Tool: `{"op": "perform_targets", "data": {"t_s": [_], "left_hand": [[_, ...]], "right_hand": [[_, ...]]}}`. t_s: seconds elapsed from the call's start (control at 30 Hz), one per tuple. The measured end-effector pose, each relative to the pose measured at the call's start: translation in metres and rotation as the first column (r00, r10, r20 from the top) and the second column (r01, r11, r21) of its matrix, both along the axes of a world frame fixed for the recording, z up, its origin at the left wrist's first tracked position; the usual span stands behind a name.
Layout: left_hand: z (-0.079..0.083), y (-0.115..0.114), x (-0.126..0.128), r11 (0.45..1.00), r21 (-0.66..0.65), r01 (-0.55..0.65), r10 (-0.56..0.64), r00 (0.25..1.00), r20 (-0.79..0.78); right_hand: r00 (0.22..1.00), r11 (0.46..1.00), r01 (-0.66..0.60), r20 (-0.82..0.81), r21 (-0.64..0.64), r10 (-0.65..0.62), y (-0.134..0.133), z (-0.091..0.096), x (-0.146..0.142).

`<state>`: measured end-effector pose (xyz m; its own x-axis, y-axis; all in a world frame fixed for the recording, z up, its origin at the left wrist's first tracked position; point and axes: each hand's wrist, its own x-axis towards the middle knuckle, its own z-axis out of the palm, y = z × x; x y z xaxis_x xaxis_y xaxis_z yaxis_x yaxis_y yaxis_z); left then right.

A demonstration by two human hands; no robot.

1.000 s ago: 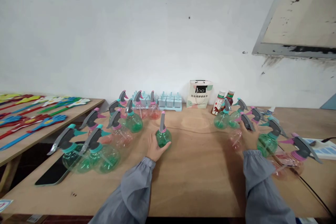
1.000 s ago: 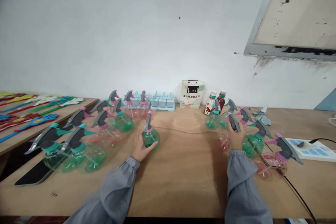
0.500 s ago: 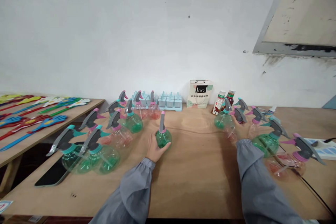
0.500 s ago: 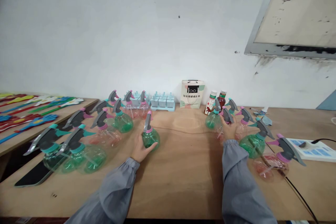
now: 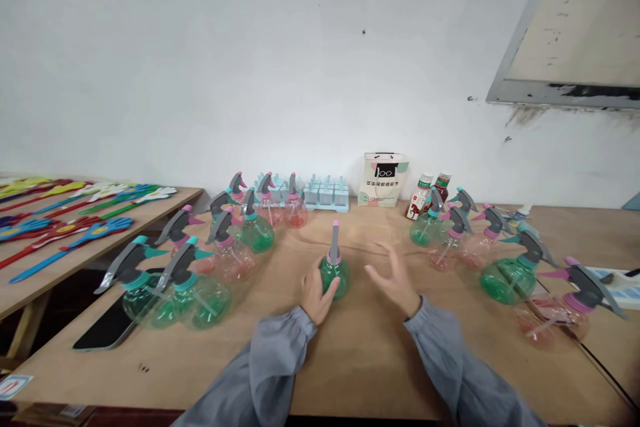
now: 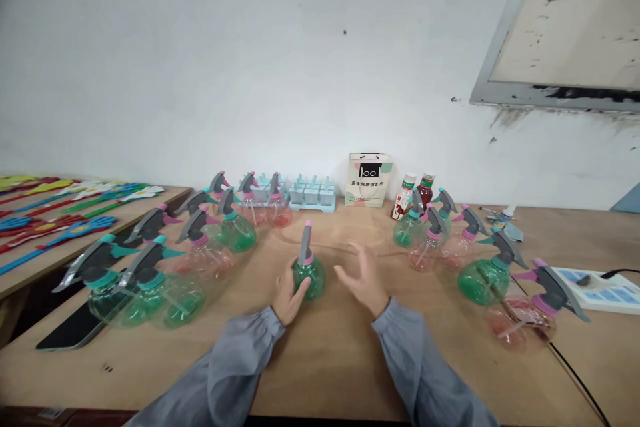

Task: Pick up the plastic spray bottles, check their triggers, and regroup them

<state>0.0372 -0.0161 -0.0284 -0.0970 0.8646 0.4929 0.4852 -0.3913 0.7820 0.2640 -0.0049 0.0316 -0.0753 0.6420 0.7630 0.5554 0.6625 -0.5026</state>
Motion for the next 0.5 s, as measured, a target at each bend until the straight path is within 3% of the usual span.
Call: {"op": "perform_targets", "data": {"t_s": [0.13,0.17,0.23,0.3,0.37,0.43,0.5], "left_hand": [[-0.006,-0.018,0.021,0.977,0.041,0.207,-0.205,0.978,-0.049],[-0.004,-0.017,0.022,0.972,0.059,0.226,-0.226,0.974,-0.010],[0.007,-0.004,0.018,0.986,0.088,0.145,-0.156,0.978,0.136],[0.029,0.027,0.005,0.996,0.082,-0.046,0.021,0.960,0.278],[0.058,0.070,-0.014,0.980,0.098,-0.174,0.136,0.940,0.315],[0.086,0.115,-0.033,0.951,0.091,-0.295,0.248,0.906,0.343],[0.107,0.153,-0.049,0.896,-0.028,-0.444,0.426,0.839,0.339]], "right_hand": [[0.982,0.967,-0.168,-0.116,-0.190,0.148,-0.003,0.004,-0.053],[0.976,0.958,-0.184,-0.155,-0.219,0.152,-0.003,0.004,-0.058],[0.962,0.942,-0.213,-0.222,-0.261,0.156,-0.003,0.001,-0.060],[0.951,0.933,-0.241,-0.258,-0.269,0.171,-0.004,-0.002,-0.058],[0.942,0.930,-0.268,-0.270,-0.252,0.198,-0.005,-0.004,-0.054],[0.936,0.928,-0.287,-0.274,-0.239,0.219,-0.007,-0.004,-0.051],[0.937,0.930,-0.284,-0.274,-0.234,0.217,-0.010,-0.002,-0.049]]}}
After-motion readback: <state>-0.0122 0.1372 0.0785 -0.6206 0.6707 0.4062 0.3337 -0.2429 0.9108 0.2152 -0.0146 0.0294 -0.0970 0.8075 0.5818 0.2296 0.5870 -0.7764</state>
